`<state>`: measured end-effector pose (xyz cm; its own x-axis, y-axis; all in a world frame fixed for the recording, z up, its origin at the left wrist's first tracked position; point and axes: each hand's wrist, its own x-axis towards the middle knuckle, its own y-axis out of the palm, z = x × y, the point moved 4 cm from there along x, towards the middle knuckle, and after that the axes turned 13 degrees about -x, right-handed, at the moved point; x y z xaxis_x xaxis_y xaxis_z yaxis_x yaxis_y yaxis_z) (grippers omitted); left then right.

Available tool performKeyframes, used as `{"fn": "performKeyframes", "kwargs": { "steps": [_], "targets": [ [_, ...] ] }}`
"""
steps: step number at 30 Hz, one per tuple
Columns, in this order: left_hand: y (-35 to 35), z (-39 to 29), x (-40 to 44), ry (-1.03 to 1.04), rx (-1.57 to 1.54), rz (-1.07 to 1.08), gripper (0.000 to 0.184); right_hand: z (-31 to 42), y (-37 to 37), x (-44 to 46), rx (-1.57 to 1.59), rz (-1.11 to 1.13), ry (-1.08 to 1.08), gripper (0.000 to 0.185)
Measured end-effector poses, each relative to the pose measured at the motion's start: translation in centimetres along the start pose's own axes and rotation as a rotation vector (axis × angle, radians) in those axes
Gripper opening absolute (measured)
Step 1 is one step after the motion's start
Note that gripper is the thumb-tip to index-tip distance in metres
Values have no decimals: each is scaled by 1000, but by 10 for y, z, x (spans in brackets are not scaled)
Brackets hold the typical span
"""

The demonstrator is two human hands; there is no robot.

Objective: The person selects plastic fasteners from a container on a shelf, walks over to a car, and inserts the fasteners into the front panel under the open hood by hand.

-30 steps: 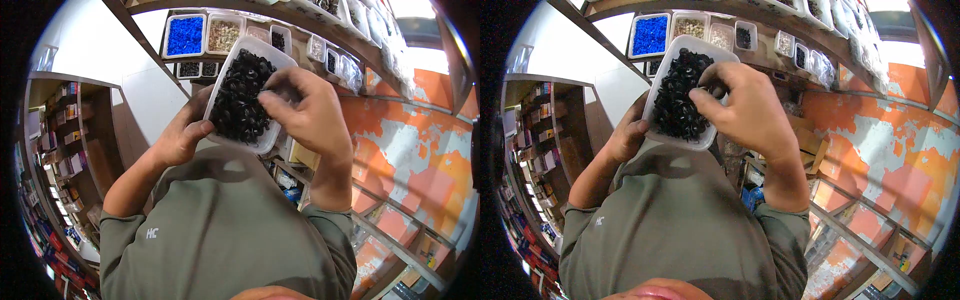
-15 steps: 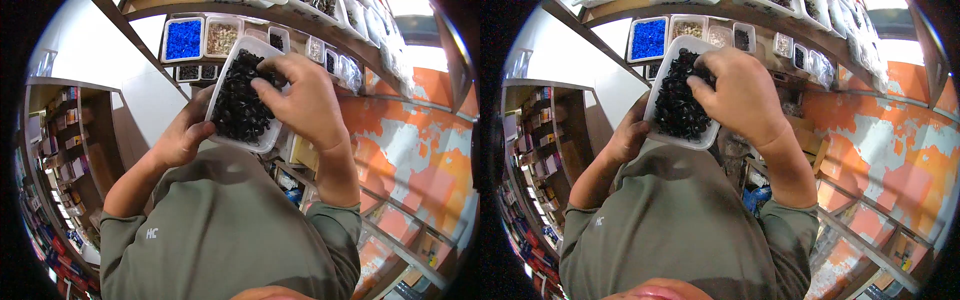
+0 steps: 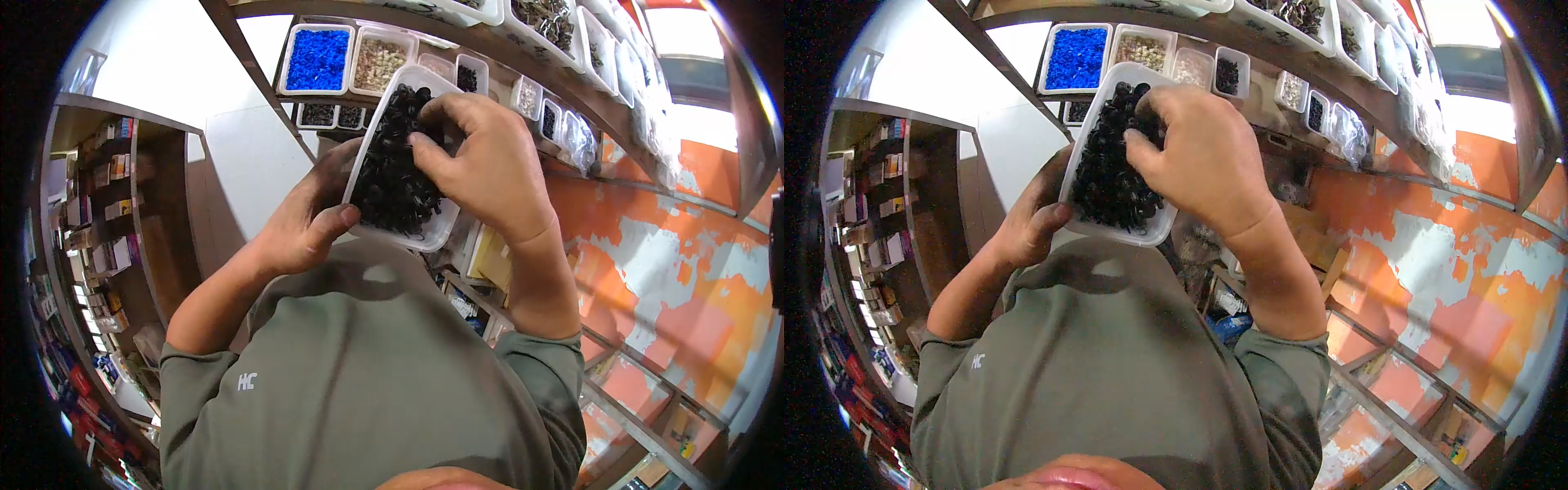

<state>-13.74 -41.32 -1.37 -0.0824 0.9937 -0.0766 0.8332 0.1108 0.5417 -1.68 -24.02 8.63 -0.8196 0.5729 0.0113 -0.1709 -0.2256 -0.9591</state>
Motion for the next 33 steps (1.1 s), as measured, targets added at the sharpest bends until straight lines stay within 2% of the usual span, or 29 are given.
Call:
{"fn": "performKeyframes", "kwargs": {
  "steps": [6,9,12,13,15,16,20,23,24,28,31,33],
  "targets": [
    [-1,-2,1,-20,-3,12,104,-4,7,4,7,-23,-51,28],
    [-5,2,3,-35,-17,6,103,-5,-3,1,214,38,65,29],
    [-7,4,5,-26,-33,-24,102,-17,-9,-14,678,-57,132,27],
    [-8,4,5,-25,-36,-37,102,-20,-18,-18,707,-63,131,30],
    [-9,4,5,-26,-40,-30,101,-29,-16,-14,1353,31,157,33],
    [-10,4,5,-30,-41,-23,101,-25,-17,-17,1549,24,184,34],
    [-12,8,7,-41,-32,-27,102,-38,-21,-13,1498,107,64,27],
    [-6,5,7,-60,-51,-43,104,-28,-34,-8,897,-69,217,25],
    [-4,3,6,-50,-51,-38,104,-29,-27,1,477,-104,68,23],
    [-9,6,4,-18,-27,-25,105,-28,-29,1,403,-77,42,16],
    [-11,6,3,-32,-34,-53,105,-37,-27,-2,505,-79,201,21],
    [-16,9,2,-27,-12,-48,106,-42,-30,-3,376,-8,158,23]
  ]
}}
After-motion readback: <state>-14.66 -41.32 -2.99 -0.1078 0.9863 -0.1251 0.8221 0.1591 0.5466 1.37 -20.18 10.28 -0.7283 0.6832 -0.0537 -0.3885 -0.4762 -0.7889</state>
